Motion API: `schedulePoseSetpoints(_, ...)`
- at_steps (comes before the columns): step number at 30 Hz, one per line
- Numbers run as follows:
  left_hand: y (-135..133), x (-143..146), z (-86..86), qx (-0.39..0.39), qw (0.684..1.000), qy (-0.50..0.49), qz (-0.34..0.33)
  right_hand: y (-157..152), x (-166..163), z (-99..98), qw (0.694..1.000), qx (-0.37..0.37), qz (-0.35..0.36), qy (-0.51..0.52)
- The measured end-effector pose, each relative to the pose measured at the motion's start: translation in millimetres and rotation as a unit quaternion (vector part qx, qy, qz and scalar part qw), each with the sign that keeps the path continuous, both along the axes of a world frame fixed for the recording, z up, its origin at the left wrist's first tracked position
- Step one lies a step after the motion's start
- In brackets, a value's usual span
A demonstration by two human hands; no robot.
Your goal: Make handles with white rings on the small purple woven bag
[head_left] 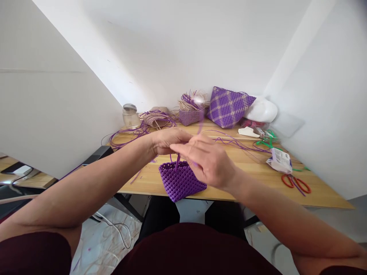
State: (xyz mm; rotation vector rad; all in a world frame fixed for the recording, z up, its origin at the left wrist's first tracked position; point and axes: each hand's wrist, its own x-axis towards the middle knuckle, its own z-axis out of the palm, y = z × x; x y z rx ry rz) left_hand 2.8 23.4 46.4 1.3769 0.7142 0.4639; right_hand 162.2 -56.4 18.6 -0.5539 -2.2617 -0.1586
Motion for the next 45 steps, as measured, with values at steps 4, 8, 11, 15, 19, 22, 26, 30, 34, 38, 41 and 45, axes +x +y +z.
schedulePoseSetpoints(4, -3, 0, -1.4, 0.054, 0.998, 0.007, 0.007, -17, 6, -27.5, 0.995, -0.005, -0.049, 0.091)
schedulePoseSetpoints(8, 0, -1, -2.9, 0.105, 0.994, 0.011, -0.014, -14, 22, -27.8, 0.965, -0.089, -0.133, 0.206)
schedulePoseSetpoints(11, 1, -1, -0.3, 0.132, 0.991, 0.021, -0.021, -7, 32, -26.5, 0.939, -0.181, -0.166, 0.239)
schedulePoseSetpoints(15, 1, -3, 3.9, 0.139, 0.989, 0.045, -0.011, -6, 25, -46.8, 0.962, -0.201, -0.145, 0.118)
schedulePoseSetpoints(19, 0, -3, 9.0, 0.141, 0.987, 0.059, -0.04, 3, 1, -72.1, 0.96, -0.145, -0.207, -0.119)
schedulePoseSetpoints(22, 0, -3, 16.1, 0.162, 0.983, 0.076, -0.024, 13, -10, -77.5, 0.933, -0.101, -0.288, -0.189)
schedulePoseSetpoints(26, 0, -4, 24.1, 0.178, 0.98, 0.085, 0.024, 18, -11, -79.6, 0.933, -0.064, -0.311, -0.168)
schedulePoseSetpoints(30, -2, 0, 22.6, 0.225, 0.964, 0.142, -0.006, 21, -7, -92.8, 0.944, -0.076, -0.285, -0.145)
schedulePoseSetpoints(34, -8, 0, 22.4, 0.315, 0.921, 0.223, -0.048, 16, 9, -92.3, 0.985, -0.107, -0.128, -0.036)
schedulePoseSetpoints(38, -15, -8, 30.2, 0.363, 0.895, 0.24, -0.098, 21, 44, -63.7, 0.955, -0.205, -0.118, 0.178)
schedulePoseSetpoints(41, -17, -13, 33.8, 0.391, 0.879, 0.244, -0.124, 48, 61, -40.7, 0.911, -0.3, -0.179, 0.218)
schedulePoseSetpoints(45, -20, -13, 30.4, 0.446, 0.854, 0.235, -0.127, 86, 48, -24.1, 0.891, -0.436, -0.117, 0.049)
